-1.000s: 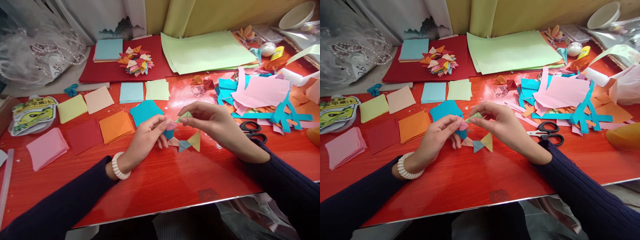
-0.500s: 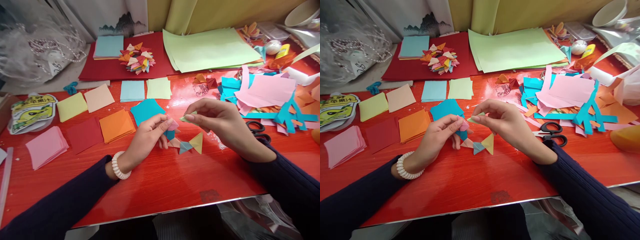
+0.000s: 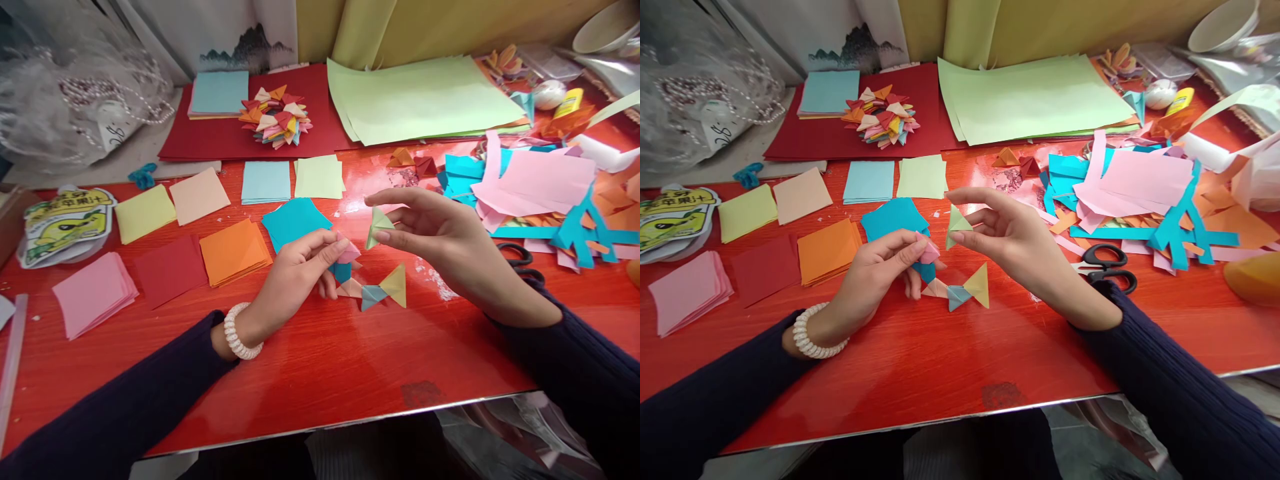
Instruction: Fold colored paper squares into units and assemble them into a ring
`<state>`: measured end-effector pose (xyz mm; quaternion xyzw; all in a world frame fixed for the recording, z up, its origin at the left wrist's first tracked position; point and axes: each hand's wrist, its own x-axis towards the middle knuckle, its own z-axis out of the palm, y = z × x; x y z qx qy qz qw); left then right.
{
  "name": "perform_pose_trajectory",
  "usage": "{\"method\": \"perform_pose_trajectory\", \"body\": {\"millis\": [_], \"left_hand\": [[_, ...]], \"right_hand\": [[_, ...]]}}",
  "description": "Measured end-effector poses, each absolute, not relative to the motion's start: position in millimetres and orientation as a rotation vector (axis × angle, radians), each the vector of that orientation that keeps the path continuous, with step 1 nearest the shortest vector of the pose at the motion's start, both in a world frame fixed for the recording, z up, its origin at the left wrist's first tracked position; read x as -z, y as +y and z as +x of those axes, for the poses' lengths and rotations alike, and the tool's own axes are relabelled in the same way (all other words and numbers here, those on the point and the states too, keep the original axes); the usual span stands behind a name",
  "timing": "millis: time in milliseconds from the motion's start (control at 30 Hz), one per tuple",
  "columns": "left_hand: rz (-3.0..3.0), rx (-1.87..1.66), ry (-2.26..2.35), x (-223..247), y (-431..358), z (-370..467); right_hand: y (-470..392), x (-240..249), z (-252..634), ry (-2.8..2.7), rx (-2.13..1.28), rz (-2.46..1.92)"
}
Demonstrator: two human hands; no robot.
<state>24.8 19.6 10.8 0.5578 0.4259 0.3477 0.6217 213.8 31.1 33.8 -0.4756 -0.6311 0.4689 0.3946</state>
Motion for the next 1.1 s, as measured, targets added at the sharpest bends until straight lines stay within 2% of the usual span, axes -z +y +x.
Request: {"method": "perform_pose_trajectory", "body": {"millis": [533,800,1100], "left_hand": [[1.274,-0.819,0.957,-11.8,18.5,25.4],[1.290,-0.889,0.896,-14.6,15.7,27.1],[1.308,-0.898,0.878,-15.8,15.1,27.1]], "right_hand": [[28.7,-33.0,212.3,-1.525,-1.309,-1.151],[14.9,-41.6,211.1,-1.713,-1.003,-1.239],[11.2,-46.8,213.1,-1.829,-0.849,-1.168]]}}
